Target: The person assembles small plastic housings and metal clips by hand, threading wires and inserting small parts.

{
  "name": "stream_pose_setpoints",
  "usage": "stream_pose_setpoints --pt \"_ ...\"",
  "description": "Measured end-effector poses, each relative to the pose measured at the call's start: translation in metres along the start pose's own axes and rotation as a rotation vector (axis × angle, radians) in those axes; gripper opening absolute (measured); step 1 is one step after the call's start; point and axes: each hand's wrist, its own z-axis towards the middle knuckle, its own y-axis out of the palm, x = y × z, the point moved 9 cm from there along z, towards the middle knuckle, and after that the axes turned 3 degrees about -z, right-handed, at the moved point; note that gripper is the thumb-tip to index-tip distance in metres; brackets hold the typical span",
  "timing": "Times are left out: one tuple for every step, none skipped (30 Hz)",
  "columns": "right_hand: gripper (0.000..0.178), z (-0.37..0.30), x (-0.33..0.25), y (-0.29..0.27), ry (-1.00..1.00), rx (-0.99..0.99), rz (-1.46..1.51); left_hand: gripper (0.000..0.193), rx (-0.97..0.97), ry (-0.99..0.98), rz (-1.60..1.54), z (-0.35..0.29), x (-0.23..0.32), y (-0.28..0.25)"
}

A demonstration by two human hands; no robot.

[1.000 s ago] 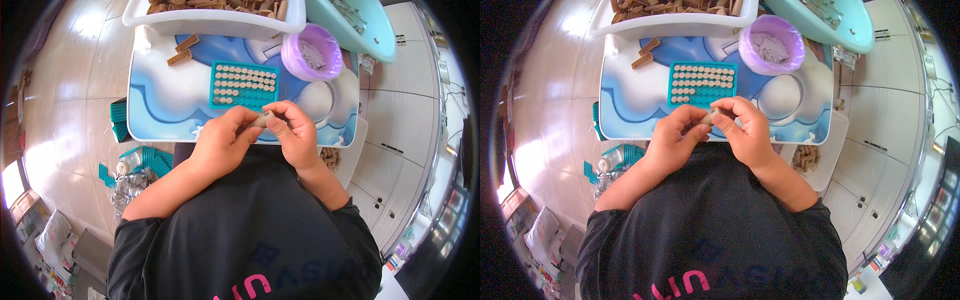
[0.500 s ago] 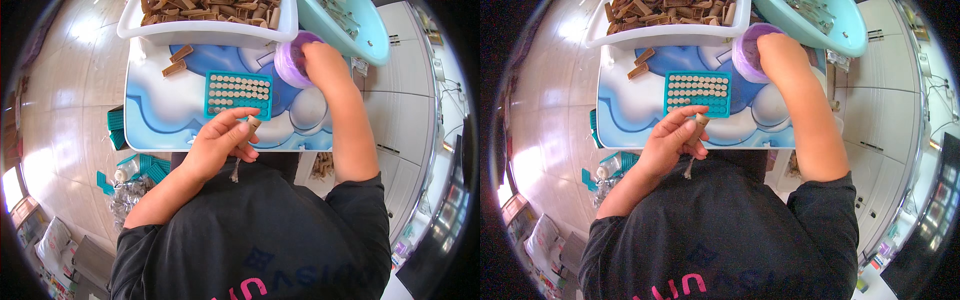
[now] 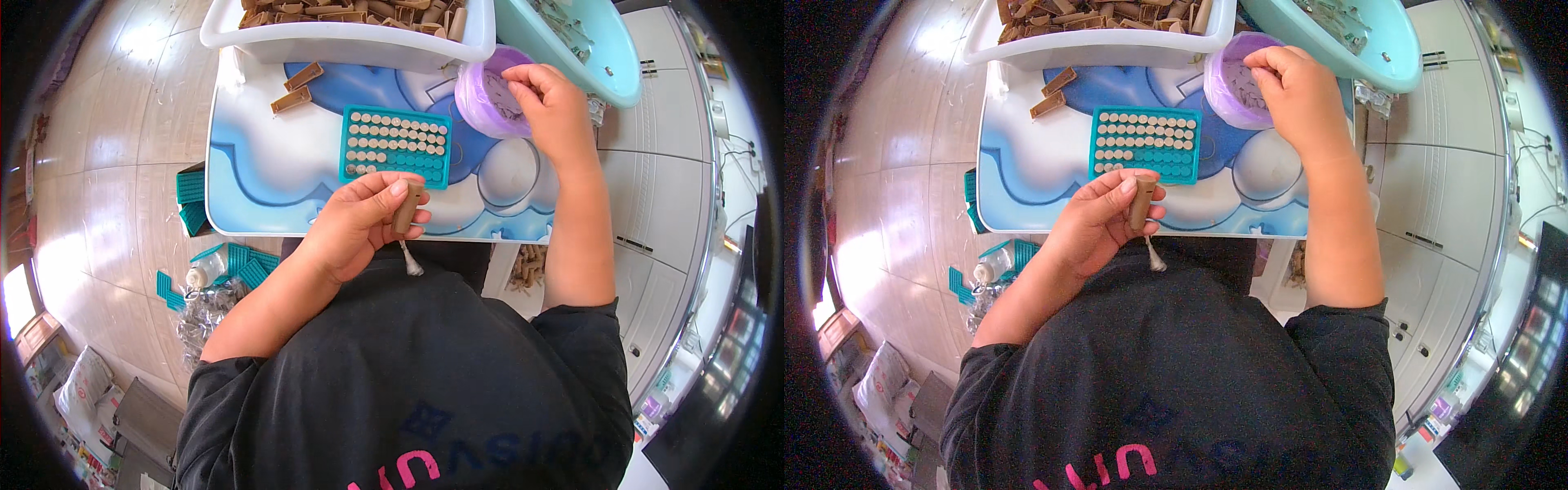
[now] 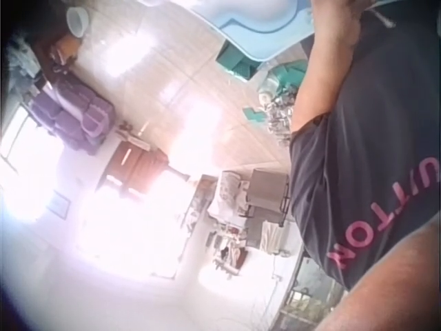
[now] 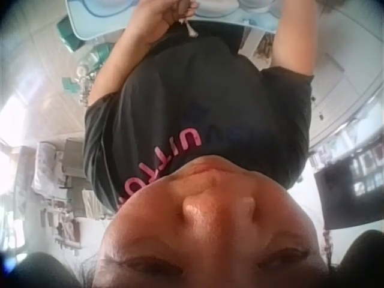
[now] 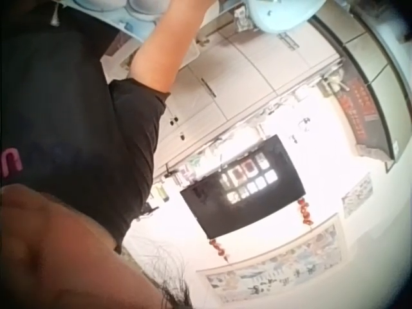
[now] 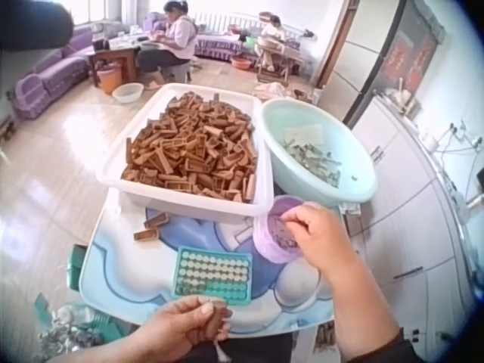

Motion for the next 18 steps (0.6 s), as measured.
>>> stream_pose_setpoints --pt "0.01 0.0 0.0 0.001 0.035 -0.023 0.105 0.029 -0.021 0.004 -0.047 0.0 0.0 0.001" --pt "0.01 0.0 -0.005 0.001 0.031 -0.026 0.109 0.029 -0.017 0.008 -0.048 0.0 0.0 -0.001" --pt "0.01 -0.001 -0.014 -0.003 -0.02 -0.004 0.041 0.029 -0.036 0.019 -0.061 0.0 0.0 -0.002" --pt "0.01 -0.002 -0.021 -0.006 -0.068 0.022 -0.029 0.029 -0.06 0.027 -0.071 0.001 0.0 -0.001" --pt "0.01 0.0 -0.019 -0.005 -0.069 0.023 -0.027 0.029 -0.058 0.029 -0.07 0.001 -0.001 -0.002" --pt "0.011 0.004 -0.017 0.003 -0.118 -0.022 -0.123 0.029 -0.057 0.035 -0.069 0.0 -0.001 -0.003" --pt "0.012 0.008 -0.013 0.01 -0.16 -0.063 -0.224 0.029 -0.062 0.036 -0.065 0.001 -0.001 -0.002" --pt "0.012 0.014 -0.005 0.016 -0.154 -0.058 -0.227 0.029 -0.067 0.031 -0.061 0.0 -0.002 0.001" --pt "0.013 0.02 0.016 0.034 -0.061 -0.192 -0.403 0.029 -0.035 0.033 -0.035 0.0 -0.003 0.001" --pt "0.014 0.022 0.03 0.048 0.025 -0.33 -0.574 0.03 0.004 0.042 -0.013 0.0 -0.002 -0.003" --pt "0.014 0.023 0.03 0.048 0.023 -0.33 -0.574 0.03 0.004 0.044 -0.014 0.0 -0.002 -0.003" --pt "0.015 0.023 0.031 0.046 0.037 -0.312 -0.554 0.029 0.003 0.044 -0.02 0.0 -0.002 -0.004" --pt "0.016 0.023 0.028 0.045 0.044 -0.297 -0.531 0.029 0.007 0.048 -0.03 -0.002 -0.002 -0.005" --pt "0.016 0.022 0.025 0.041 0.037 -0.3 -0.53 0.029 0.011 0.053 -0.034 -0.003 0.0 -0.006" --pt "0.016 0.02 0.017 0.026 0.004 -0.201 -0.454 0.029 0.001 0.055 -0.041 -0.003 0.002 -0.005" --pt "0.016 0.014 0.007 0.011 -0.022 -0.104 -0.377 0.028 -0.009 0.053 -0.048 -0.003 0.003 -0.005" --pt "0.016 0.009 -0.002 0.009 -0.026 -0.11 -0.374 0.028 -0.003 0.055 -0.052 -0.004 0.003 -0.007" --pt "0.015 0.004 -0.011 -0.003 -0.011 -0.016 -0.26 0.028 -0.015 0.065 -0.078 -0.004 0.004 -0.007"
